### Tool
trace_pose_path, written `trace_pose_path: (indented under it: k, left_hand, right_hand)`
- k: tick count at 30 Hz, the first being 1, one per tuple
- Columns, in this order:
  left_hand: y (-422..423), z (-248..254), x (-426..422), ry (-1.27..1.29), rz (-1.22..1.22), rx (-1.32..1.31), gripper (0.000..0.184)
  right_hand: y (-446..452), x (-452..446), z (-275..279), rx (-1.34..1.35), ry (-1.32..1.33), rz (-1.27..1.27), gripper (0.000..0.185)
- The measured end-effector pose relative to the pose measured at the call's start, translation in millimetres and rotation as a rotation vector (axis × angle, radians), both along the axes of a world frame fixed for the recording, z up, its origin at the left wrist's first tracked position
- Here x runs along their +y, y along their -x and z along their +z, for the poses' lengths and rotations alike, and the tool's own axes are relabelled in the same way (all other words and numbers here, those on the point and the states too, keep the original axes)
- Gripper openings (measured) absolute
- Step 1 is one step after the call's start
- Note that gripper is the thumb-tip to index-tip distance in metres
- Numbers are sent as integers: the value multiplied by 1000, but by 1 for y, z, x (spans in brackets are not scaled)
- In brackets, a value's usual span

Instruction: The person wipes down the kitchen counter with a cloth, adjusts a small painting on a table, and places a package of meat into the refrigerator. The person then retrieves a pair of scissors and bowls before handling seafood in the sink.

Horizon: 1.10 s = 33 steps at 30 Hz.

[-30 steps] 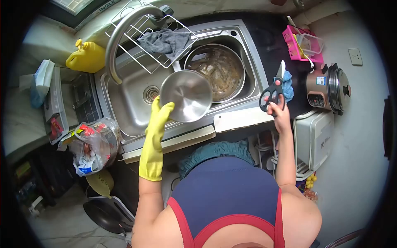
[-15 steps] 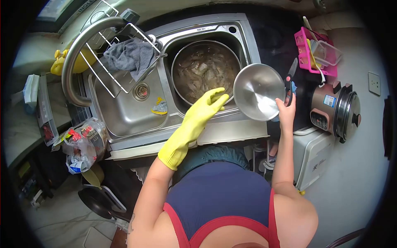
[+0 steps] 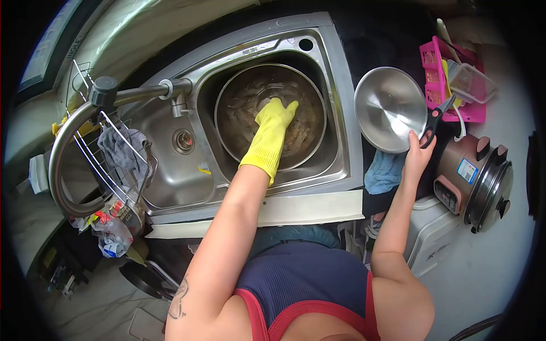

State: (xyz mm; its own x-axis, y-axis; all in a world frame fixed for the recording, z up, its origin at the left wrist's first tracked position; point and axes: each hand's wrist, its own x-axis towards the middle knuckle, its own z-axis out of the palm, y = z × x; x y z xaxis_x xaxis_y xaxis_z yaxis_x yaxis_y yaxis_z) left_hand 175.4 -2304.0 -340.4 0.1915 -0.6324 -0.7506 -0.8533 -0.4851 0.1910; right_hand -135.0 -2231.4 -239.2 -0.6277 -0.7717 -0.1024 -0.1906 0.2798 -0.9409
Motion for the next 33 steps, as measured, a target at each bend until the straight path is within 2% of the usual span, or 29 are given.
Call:
trace_pose_path:
  k: [7, 13, 15, 16, 18, 19, 21, 23, 25, 26, 29, 31, 33]
  left_hand:
    - [2, -24, -2, 5, -55, -23, 51]
    - [-16, -41, 26, 108, 210, 58, 48]
    - [-23, -44, 38, 347, 260, 51, 48]
    - [-28, -44, 42, 352, 264, 50, 48]
    - [-38, -33, 45, 243, 770, 677, 50]
    - [-41, -22, 47, 253, 772, 678, 50]
    - [-46, 0, 50, 282, 885, 775, 38]
    - [-57, -3, 54, 304, 873, 839, 37]
    - [-63, 6, 61, 323, 973, 957, 42]
    - [-65, 10, 65, 341, 976, 1005, 51]
    - [-70, 39, 71, 270, 1091, 1054, 55]
    - [-71, 63, 72, 261, 1085, 1045, 55]
    - [-76, 82, 76, 160, 1129, 1028, 54]
  right_hand:
    - [2, -5, -6, 43, 31, 28, 42]
    - [5, -7, -10, 94, -16, -23, 35]
    - [11, -7, -14, 94, 13, -55, 34]
    - [14, -7, -15, 97, 41, -89, 34]
    - [14, -3, -8, 46, 59, -55, 34]
    - [12, -2, -3, -3, 71, -24, 34]
    - [7, 1, 7, 47, 86, -26, 34]
    - [5, 5, 14, 149, 51, -27, 34]
    - [7, 10, 17, 145, 63, -24, 33]
    - [7, 12, 20, 122, 80, -26, 33]
    - [0, 19, 35, 117, 143, -22, 33]
    - [-9, 24, 48, 137, 198, -23, 32]
    - [-19, 31, 61, 241, 183, -6, 33]
